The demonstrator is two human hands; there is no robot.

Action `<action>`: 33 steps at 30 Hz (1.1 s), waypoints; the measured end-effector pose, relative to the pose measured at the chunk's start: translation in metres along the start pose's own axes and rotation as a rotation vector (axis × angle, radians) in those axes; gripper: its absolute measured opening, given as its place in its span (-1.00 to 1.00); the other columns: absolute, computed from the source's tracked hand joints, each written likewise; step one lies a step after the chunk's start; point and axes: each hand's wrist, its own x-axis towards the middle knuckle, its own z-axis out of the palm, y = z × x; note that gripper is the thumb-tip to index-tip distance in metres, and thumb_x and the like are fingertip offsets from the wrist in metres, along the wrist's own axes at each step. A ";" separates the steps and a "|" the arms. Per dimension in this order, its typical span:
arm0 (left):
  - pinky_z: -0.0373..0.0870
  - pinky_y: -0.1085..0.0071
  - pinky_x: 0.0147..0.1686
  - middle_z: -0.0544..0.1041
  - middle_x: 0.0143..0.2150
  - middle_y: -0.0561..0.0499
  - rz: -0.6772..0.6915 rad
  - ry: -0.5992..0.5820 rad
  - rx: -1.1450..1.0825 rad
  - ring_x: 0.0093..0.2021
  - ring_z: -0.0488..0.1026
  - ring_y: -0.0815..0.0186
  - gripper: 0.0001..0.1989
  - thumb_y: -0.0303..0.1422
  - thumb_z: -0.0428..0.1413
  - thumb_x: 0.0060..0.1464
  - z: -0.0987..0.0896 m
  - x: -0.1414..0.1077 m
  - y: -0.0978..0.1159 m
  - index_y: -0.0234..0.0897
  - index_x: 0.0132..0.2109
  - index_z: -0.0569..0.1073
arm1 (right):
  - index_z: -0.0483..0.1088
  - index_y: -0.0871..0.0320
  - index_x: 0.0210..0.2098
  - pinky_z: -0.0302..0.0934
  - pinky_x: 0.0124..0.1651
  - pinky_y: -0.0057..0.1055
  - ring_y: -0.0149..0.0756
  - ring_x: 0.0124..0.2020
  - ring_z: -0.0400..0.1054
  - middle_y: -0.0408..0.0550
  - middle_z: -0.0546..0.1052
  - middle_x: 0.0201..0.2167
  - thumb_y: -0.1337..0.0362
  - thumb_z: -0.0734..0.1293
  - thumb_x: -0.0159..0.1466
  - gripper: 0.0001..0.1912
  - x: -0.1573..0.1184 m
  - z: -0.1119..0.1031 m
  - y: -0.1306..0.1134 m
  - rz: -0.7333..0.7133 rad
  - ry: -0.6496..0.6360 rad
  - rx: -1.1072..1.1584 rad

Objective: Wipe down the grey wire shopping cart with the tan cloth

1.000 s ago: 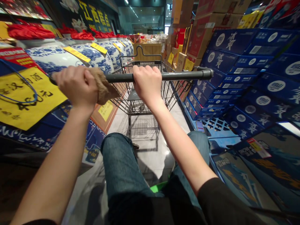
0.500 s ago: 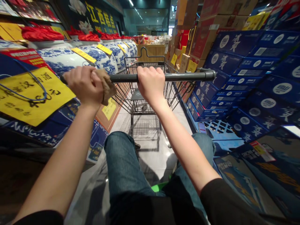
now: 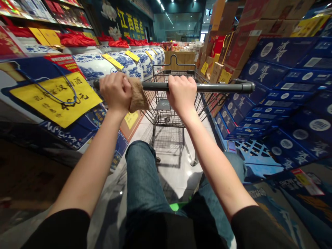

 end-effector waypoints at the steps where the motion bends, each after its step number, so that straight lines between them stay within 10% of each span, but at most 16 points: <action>1: 0.04 -0.06 0.13 0.63 -0.08 -0.10 -0.024 -0.005 0.004 0.22 0.35 -0.07 -0.39 0.08 -0.24 0.26 0.001 0.001 0.006 -0.15 0.02 0.54 | 0.47 0.27 0.03 0.17 0.06 -0.03 0.01 -0.03 0.38 0.22 0.58 -0.16 0.44 0.15 0.40 -0.68 0.000 0.001 -0.001 0.002 0.010 0.001; 12: 0.26 0.01 0.06 0.63 -0.09 -0.16 0.295 -0.062 -0.018 0.08 0.49 -0.07 -0.64 -0.14 -0.12 0.33 0.029 -0.018 0.088 -0.11 -0.06 0.54 | 0.49 0.25 -0.04 0.09 -0.01 -0.15 -0.03 -0.07 0.39 0.23 0.59 -0.17 0.44 0.08 0.43 -0.64 -0.003 -0.003 0.012 0.042 -0.019 -0.118; 26: 0.18 0.09 -0.10 0.59 -0.29 -0.07 0.062 -0.078 0.114 0.00 0.45 0.08 -0.48 0.04 -0.23 0.30 0.002 0.006 0.020 -0.13 -0.19 0.51 | 0.49 0.25 -0.04 0.10 -0.03 -0.13 -0.03 -0.10 0.35 0.24 0.58 -0.18 0.42 0.15 0.38 -0.69 -0.002 0.002 0.009 -0.018 0.002 -0.057; 33: 0.23 0.09 -0.12 0.63 -0.25 -0.13 0.100 -0.084 0.150 -0.09 0.53 0.01 -0.58 -0.10 -0.18 0.29 -0.002 0.001 0.030 -0.12 -0.24 0.52 | 0.51 0.22 -0.10 0.10 -0.06 -0.16 -0.02 -0.14 0.36 0.25 0.60 -0.20 0.41 0.16 0.38 -0.72 -0.001 0.002 -0.002 -0.020 0.004 -0.039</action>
